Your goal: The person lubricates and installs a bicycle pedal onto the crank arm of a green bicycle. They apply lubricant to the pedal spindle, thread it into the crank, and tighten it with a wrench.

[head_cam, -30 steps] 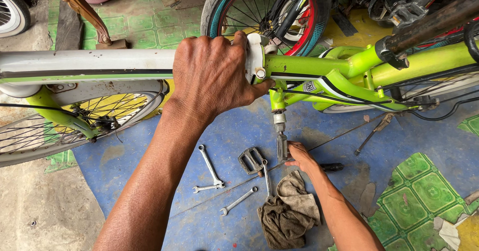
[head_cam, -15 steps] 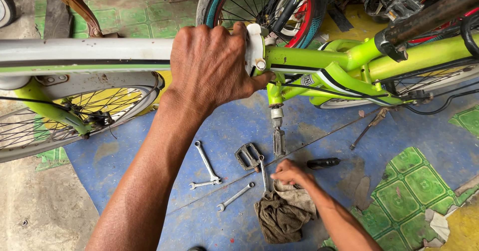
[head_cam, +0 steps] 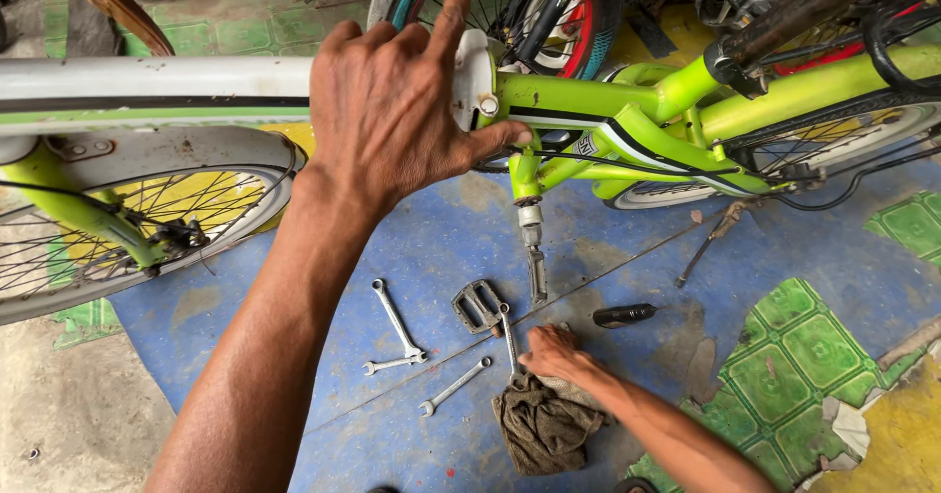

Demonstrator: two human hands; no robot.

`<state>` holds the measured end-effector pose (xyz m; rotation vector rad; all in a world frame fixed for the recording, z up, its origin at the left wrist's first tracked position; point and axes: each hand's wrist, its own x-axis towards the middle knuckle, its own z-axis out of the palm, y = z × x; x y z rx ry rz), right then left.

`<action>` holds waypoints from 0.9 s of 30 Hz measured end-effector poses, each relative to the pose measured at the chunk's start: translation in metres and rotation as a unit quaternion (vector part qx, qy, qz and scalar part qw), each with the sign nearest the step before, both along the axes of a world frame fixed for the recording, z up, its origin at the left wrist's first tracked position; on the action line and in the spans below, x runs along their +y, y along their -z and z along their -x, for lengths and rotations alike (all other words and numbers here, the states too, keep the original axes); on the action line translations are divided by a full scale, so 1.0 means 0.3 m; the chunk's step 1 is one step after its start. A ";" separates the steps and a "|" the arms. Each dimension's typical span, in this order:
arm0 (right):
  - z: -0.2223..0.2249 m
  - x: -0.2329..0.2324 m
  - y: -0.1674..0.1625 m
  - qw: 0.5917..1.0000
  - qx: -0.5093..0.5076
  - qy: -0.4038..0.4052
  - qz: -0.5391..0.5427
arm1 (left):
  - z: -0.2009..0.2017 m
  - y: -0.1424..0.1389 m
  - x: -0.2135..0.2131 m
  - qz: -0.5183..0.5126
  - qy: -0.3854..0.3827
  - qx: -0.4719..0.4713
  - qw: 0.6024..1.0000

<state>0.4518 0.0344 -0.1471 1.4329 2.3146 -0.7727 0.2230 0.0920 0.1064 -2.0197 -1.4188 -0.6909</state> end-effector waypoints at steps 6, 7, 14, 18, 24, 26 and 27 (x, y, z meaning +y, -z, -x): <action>-0.261 -0.004 0.044 0.981 -0.079 -0.081 0.158 | -0.004 0.047 -0.084 0.043 0.025 -0.049 0.998; -0.332 -0.003 0.047 0.971 -0.134 -0.047 0.191 | -0.002 0.067 -0.101 0.018 0.034 -0.052 0.998; -0.622 0.076 0.092 0.958 0.046 0.280 -0.050 | -0.004 0.328 -0.097 -0.148 0.086 -0.009 0.985; -0.634 0.111 0.142 0.941 0.146 0.298 -0.072 | -0.042 0.568 -0.075 0.113 0.242 0.135 0.954; -0.596 0.137 0.184 0.936 0.216 0.268 -0.079 | -0.090 0.879 -0.021 0.538 0.053 0.146 0.829; -0.584 0.134 0.191 0.932 0.258 0.204 -0.153 | -0.089 0.950 -0.054 0.572 -0.008 0.096 0.815; -0.585 0.132 0.193 0.932 0.237 0.244 -0.123 | -0.100 0.981 -0.075 0.578 -0.033 0.045 0.814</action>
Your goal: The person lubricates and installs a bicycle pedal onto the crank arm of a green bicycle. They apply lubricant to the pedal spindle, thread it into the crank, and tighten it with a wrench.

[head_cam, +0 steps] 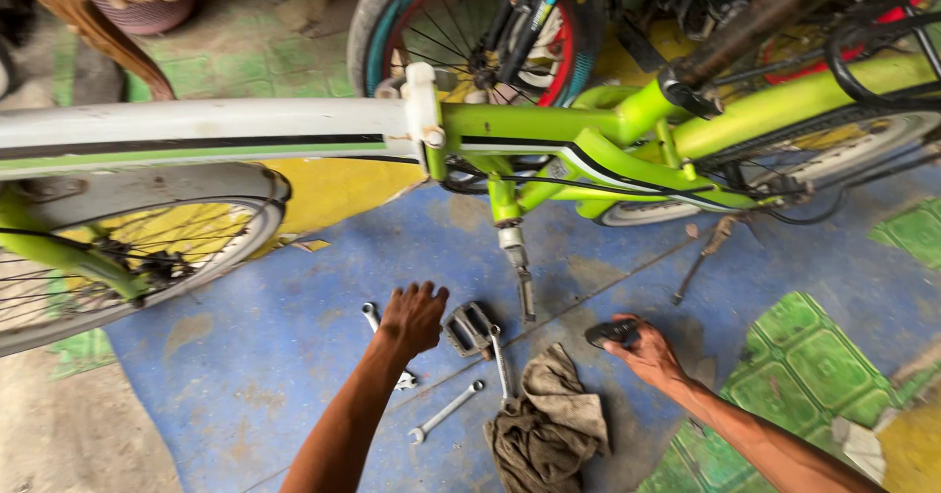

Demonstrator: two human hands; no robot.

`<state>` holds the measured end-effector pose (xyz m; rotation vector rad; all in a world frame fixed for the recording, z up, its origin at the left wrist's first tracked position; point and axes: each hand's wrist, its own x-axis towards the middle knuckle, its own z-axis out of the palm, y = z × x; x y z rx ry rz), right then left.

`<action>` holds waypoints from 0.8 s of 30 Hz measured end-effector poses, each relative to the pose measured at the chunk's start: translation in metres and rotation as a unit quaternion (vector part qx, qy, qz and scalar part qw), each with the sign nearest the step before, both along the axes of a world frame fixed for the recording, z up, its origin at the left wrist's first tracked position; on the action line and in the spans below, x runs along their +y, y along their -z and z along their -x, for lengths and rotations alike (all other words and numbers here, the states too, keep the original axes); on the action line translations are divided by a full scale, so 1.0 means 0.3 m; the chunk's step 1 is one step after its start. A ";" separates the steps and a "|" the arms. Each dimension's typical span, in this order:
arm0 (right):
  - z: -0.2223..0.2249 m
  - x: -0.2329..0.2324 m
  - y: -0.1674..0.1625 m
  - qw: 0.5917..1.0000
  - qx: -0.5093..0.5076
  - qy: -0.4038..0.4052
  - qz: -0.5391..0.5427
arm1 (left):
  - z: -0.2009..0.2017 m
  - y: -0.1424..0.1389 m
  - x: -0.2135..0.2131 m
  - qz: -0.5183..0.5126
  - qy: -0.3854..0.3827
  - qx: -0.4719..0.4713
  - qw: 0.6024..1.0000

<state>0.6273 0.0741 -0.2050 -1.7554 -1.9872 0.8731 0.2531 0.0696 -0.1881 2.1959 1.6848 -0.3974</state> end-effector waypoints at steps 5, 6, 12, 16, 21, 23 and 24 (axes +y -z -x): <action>0.003 0.000 0.028 0.997 -0.010 0.055 0.058 | -0.081 0.115 -0.088 0.072 -0.084 -0.057 0.992; -0.006 -0.003 0.033 0.999 -0.026 0.014 -0.014 | -0.099 0.130 -0.096 0.076 -0.073 -0.054 0.993; -0.008 -0.058 0.065 0.956 0.008 -0.223 -0.192 | -0.174 0.178 -0.111 0.024 0.021 -0.041 0.999; 0.045 -0.136 0.082 0.976 -0.044 -0.190 0.092 | -0.202 0.185 -0.115 0.038 0.005 -0.055 0.998; 0.051 -0.166 0.105 0.929 -0.178 -0.314 0.088 | -0.216 0.196 -0.137 -0.026 0.035 -0.014 0.999; 0.051 -0.167 0.115 0.941 -0.082 -0.324 0.046 | -0.212 0.204 -0.141 -0.038 0.054 0.028 0.997; 0.056 -0.167 0.119 0.938 -0.088 -0.332 0.053 | -0.206 0.208 -0.137 -0.033 0.060 0.053 0.996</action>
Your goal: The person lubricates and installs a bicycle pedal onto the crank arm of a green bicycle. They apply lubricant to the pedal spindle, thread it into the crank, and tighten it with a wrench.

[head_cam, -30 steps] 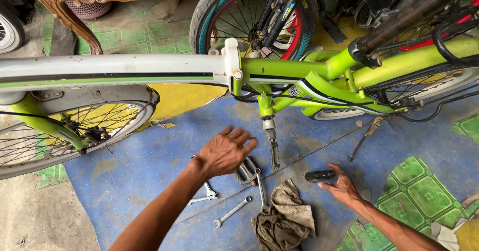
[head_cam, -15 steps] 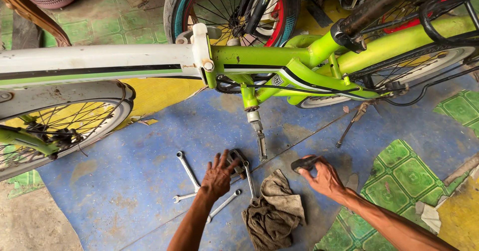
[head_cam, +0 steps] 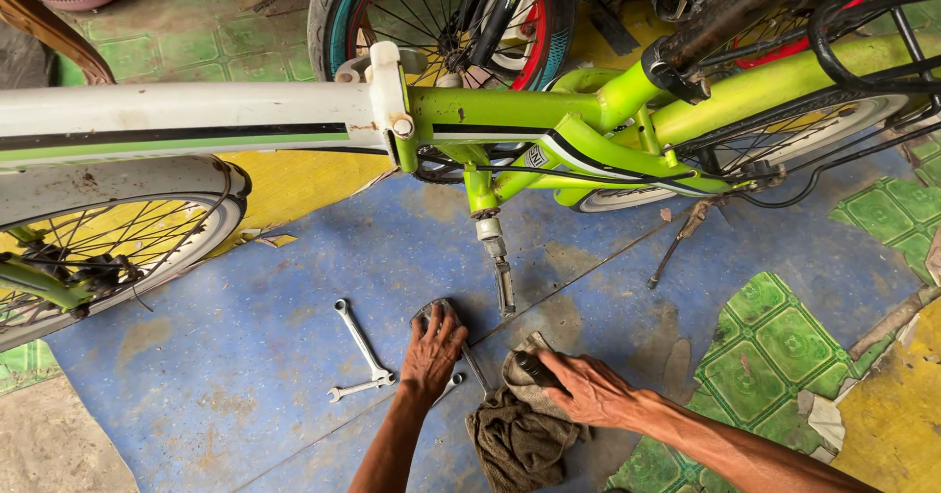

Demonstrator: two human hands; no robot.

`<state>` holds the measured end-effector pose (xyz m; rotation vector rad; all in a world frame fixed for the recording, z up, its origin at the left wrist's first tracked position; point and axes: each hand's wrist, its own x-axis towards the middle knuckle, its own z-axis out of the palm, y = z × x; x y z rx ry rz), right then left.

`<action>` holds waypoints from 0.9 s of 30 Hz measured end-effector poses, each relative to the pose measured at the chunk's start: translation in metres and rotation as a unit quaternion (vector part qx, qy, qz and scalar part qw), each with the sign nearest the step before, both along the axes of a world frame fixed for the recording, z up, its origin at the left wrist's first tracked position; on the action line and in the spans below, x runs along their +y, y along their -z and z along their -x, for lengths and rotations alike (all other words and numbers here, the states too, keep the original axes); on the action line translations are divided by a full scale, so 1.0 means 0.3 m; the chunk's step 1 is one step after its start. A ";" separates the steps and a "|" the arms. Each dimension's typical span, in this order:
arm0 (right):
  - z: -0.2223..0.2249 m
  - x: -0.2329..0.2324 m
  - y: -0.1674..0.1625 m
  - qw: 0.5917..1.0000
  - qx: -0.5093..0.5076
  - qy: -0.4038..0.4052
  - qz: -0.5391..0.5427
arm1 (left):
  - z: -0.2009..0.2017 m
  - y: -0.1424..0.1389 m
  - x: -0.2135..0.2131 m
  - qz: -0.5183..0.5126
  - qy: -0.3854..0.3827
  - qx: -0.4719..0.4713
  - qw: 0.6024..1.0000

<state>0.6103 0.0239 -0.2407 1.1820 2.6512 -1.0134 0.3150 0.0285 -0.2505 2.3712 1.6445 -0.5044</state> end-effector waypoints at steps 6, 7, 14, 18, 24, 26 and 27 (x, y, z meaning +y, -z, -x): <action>0.043 -0.003 -0.027 0.997 -0.041 -0.012 0.057 | 0.021 0.009 -0.002 -0.003 -0.043 -0.094 0.995; 0.046 -0.003 -0.038 0.996 -0.063 -0.014 0.056 | 0.017 0.009 -0.002 0.023 -0.058 -0.105 0.992; 0.103 0.002 -0.107 0.997 0.003 0.027 0.066 | 0.058 -0.001 -0.008 0.018 -0.050 -0.046 0.998; 0.165 0.036 -0.177 0.994 -0.044 0.047 0.084 | 0.063 -0.034 0.015 0.054 -0.069 -0.076 0.993; 0.236 0.087 -0.267 0.992 0.002 0.088 0.087 | 0.093 -0.115 0.017 0.071 -0.299 -0.126 0.943; 0.250 0.092 -0.290 0.992 0.008 0.095 0.077 | 0.119 -0.123 0.026 0.022 -0.385 -0.199 0.901; 0.255 0.095 -0.303 0.995 0.046 0.075 0.051 | 0.141 -0.125 0.042 -0.025 -0.395 -0.238 0.887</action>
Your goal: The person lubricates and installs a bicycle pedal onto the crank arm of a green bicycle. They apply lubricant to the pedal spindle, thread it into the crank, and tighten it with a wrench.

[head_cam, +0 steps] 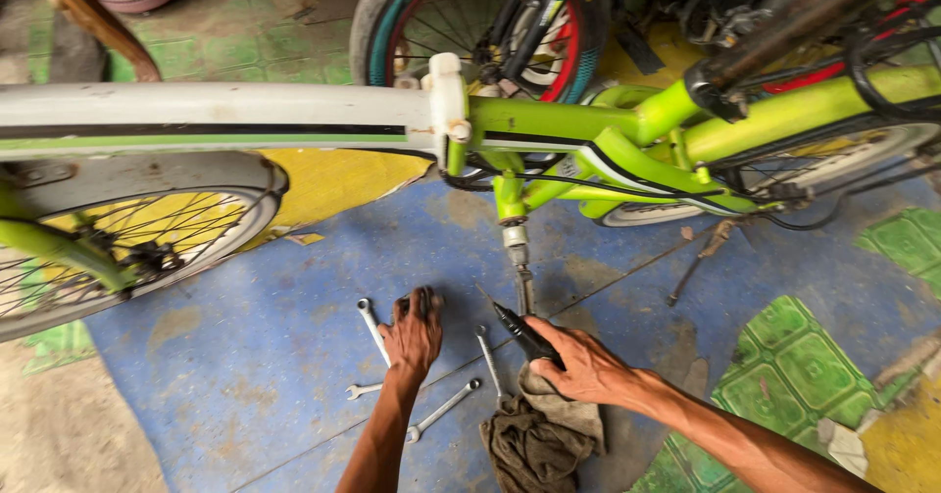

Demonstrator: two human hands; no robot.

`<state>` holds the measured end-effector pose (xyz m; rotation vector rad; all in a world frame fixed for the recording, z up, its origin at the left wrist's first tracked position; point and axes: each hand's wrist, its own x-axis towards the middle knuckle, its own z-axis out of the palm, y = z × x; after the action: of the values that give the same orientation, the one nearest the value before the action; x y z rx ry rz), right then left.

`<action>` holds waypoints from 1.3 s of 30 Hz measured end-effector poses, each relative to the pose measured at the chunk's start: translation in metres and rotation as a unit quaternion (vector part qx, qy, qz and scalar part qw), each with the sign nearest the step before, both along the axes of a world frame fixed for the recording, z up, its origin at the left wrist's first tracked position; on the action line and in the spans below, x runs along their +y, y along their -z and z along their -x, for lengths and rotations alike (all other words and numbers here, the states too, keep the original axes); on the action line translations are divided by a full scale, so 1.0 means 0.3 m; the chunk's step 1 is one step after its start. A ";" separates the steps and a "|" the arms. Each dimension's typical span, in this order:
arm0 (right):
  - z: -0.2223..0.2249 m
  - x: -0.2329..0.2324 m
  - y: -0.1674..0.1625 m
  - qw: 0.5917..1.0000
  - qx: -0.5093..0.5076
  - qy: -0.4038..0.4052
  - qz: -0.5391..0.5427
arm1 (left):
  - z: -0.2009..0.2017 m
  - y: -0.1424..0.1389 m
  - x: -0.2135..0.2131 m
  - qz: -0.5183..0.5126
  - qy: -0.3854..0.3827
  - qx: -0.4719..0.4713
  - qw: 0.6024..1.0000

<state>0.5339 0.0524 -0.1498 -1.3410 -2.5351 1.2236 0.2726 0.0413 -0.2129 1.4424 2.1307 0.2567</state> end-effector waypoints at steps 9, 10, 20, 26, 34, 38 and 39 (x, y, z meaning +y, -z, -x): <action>0.085 0.057 -0.092 0.999 -0.037 0.024 0.021 | 0.101 -0.094 0.048 0.077 -0.178 -0.643 0.740; 0.087 0.065 -0.090 0.999 -0.033 0.022 0.020 | 0.100 -0.101 0.047 0.065 -0.160 -0.659 0.732; 0.065 0.113 -0.034 0.992 0.059 0.035 0.103 | 0.103 -0.018 0.036 -0.075 -0.189 -0.597 0.776; 0.078 0.116 -0.045 0.958 0.036 0.111 0.261 | 0.114 -0.027 0.026 -0.049 -0.176 -0.610 0.771; 0.066 0.139 -0.015 0.958 0.052 0.126 0.251 | 0.089 0.007 0.029 -0.038 -0.175 -0.573 0.799; 0.059 0.142 0.000 0.962 0.046 0.124 0.239 | 0.080 0.010 0.030 -0.039 -0.174 -0.572 0.801; 0.057 0.143 0.001 0.961 0.046 0.127 0.240 | 0.078 0.010 0.030 -0.040 -0.176 -0.572 0.800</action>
<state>0.5166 0.0952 -0.1500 -1.5801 -1.9932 1.8608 0.2491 0.0502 -0.2160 0.5623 1.2966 1.0582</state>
